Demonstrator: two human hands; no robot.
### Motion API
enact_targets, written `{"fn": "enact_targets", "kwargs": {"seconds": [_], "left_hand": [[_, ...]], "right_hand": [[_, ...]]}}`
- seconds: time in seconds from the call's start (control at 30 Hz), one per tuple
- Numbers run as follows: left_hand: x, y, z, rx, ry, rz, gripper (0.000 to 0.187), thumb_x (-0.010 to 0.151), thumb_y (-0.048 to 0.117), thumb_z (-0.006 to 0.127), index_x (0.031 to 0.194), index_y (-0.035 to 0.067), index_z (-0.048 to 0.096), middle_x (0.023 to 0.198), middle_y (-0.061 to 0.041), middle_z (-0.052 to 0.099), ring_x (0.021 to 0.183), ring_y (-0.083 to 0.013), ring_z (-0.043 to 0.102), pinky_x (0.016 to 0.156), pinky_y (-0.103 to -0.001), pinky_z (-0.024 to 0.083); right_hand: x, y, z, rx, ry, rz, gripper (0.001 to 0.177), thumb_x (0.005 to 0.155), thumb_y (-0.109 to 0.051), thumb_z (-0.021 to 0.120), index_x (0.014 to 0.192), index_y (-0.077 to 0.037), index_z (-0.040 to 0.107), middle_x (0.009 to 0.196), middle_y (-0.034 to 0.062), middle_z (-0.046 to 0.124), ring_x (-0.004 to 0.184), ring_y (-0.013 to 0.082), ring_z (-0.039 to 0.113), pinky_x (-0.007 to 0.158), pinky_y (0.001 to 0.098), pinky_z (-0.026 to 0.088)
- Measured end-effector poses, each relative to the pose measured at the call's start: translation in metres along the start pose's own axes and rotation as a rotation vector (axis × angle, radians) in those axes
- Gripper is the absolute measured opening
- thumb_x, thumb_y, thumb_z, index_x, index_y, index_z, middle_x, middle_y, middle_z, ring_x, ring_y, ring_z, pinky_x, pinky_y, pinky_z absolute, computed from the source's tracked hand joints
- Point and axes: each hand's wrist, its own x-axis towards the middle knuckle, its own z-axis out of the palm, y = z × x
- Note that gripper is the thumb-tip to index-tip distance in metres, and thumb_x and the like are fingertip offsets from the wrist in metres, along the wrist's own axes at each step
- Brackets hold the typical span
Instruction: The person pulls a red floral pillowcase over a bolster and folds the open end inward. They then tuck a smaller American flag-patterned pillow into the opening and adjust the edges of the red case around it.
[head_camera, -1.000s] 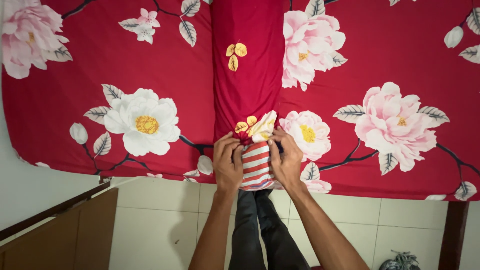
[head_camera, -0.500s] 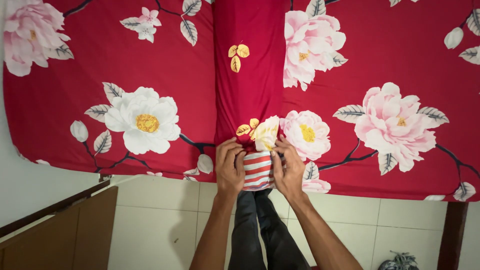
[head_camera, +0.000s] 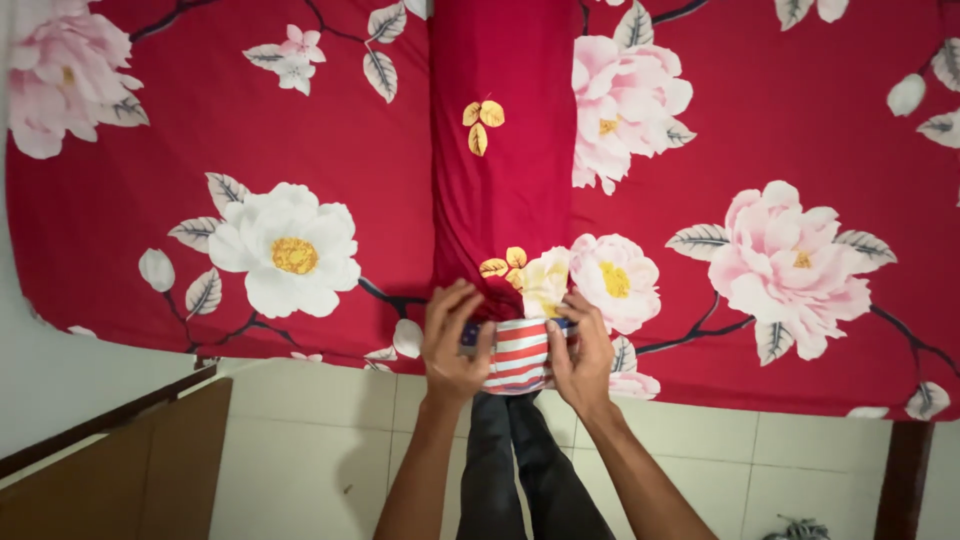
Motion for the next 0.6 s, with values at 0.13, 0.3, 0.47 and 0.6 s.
{"fn": "enact_targets", "kwargs": {"seconds": [0.13,0.3,0.47,0.6], "left_hand": [[-0.008,-0.028,-0.010,-0.041,0.076,-0.058,0.040,0.092,0.002,0.067,0.130,-0.007,0.060,0.137,-0.024,0.058,0.131,-0.0395,0.056,0.112,-0.045,0.046],[-0.024,-0.061,-0.011,-0.154,0.116,-0.217,0.036,0.095,-0.005,0.060,0.131,-0.005,0.062,0.139,-0.020,0.063,0.135,-0.0349,0.060,0.116,-0.042,0.046],[-0.026,-0.062,-0.002,-0.136,0.107,-0.281,0.031,0.088,-0.007,0.062,0.118,-0.003,0.066,0.135,-0.019,0.066,0.128,-0.0319,0.065,0.111,-0.041,0.049],[-0.036,-0.070,0.005,-0.116,0.095,-0.280,0.027,0.088,-0.008,0.063,0.114,-0.004,0.067,0.134,-0.019,0.066,0.125,-0.0324,0.065,0.108,-0.040,0.051]], "right_hand": [[0.014,-0.028,-0.010,-0.049,-0.027,-0.003,0.035,0.092,-0.009,0.072,0.123,0.003,0.061,0.131,0.0231,0.063,0.126,0.0376,0.062,0.106,0.0432,0.049],[0.030,-0.047,0.001,-0.097,-0.104,-0.151,0.047,0.083,-0.009,0.079,0.126,0.000,0.062,0.147,0.0229,0.051,0.140,0.0428,0.049,0.116,0.0493,0.041],[0.024,-0.039,0.017,-0.111,-0.146,-0.256,0.033,0.084,-0.005,0.077,0.116,-0.003,0.066,0.149,0.0223,0.052,0.143,0.0436,0.047,0.119,0.0521,0.038],[0.021,-0.041,0.020,-0.132,-0.141,-0.193,0.029,0.088,0.002,0.071,0.117,0.001,0.068,0.150,0.0227,0.053,0.146,0.0440,0.045,0.122,0.0534,0.037]]}}
